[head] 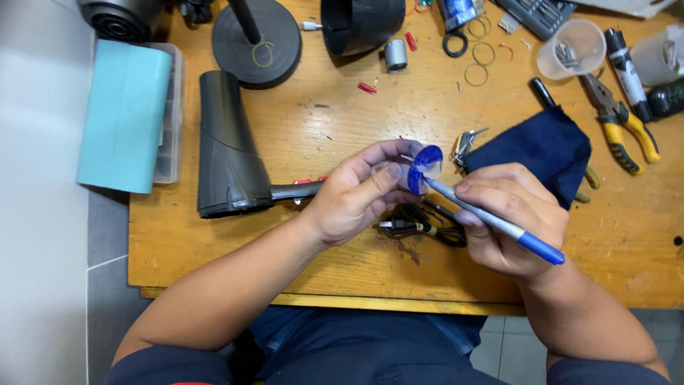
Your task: Marking the blades of a small blue plastic fan component with a blue marker on a workbench.
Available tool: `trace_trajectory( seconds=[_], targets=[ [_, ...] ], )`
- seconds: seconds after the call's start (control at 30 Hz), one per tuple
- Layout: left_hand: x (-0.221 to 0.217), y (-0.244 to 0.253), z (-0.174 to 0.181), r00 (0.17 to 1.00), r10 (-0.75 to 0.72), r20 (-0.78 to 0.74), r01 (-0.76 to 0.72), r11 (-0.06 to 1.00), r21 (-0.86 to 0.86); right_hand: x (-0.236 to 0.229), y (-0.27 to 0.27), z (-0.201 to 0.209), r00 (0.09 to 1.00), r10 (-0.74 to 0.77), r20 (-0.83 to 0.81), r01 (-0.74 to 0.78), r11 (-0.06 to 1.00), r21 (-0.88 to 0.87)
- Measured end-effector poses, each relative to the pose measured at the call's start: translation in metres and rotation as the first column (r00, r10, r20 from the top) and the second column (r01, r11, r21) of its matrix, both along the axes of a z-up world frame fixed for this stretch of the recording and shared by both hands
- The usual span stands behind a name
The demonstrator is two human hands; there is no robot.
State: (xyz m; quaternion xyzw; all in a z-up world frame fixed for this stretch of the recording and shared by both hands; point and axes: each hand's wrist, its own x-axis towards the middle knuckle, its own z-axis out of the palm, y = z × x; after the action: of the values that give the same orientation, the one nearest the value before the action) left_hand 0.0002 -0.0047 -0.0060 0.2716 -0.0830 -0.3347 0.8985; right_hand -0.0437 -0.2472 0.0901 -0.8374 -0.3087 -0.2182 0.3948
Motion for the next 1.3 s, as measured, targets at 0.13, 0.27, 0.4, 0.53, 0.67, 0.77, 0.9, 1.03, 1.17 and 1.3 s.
trace_trajectory(
  seconds=[0.13,0.27,0.4,0.53,0.67,0.77,0.9,1.03,1.17,1.3],
  targets=[
    [-0.001,0.000,0.005,1.000,-0.018,-0.021,0.019,0.999,0.039,0.002,0.000,0.001,0.999,0.021,0.048,-0.021,1.000,-0.006],
    [-0.001,0.001,0.005,0.999,0.003,-0.044,-0.001,0.999,0.040,0.003,-0.002,0.004,0.999,0.042,0.031,-0.041,0.998,-0.041],
    [-0.002,0.000,-0.001,0.999,0.013,-0.050,-0.012,1.000,0.026,0.004,-0.002,0.007,0.998,0.052,0.047,-0.050,0.998,-0.048],
    [-0.002,0.001,0.003,1.000,0.002,-0.027,-0.001,0.999,0.042,-0.002,-0.002,0.004,0.999,0.041,0.030,-0.041,0.999,-0.012],
    [0.001,0.001,-0.001,1.000,0.010,0.008,-0.010,1.000,-0.006,-0.002,-0.002,0.001,0.998,0.033,-0.047,-0.030,0.998,0.054],
    [-0.001,0.002,-0.004,1.000,-0.010,-0.001,0.010,1.000,-0.025,-0.004,-0.001,-0.001,0.996,0.008,-0.088,-0.001,0.997,0.074],
    [-0.001,-0.001,-0.001,1.000,-0.011,-0.002,0.011,0.999,-0.034,-0.006,-0.004,-0.004,0.989,0.006,-0.145,0.012,0.992,0.123],
    [-0.001,0.002,0.001,0.999,-0.036,-0.036,0.034,0.998,-0.049,-0.007,-0.002,-0.005,0.989,-0.010,-0.148,0.028,0.992,0.124],
    [-0.001,0.003,0.003,0.998,-0.036,-0.054,0.032,0.997,-0.066,-0.009,-0.003,-0.008,0.973,-0.015,-0.229,0.056,0.983,0.172],
    [-0.001,0.001,-0.002,0.998,-0.025,-0.064,0.021,0.998,-0.057,-0.008,0.000,0.000,0.957,0.027,-0.289,0.033,0.979,0.200]
  ],
)
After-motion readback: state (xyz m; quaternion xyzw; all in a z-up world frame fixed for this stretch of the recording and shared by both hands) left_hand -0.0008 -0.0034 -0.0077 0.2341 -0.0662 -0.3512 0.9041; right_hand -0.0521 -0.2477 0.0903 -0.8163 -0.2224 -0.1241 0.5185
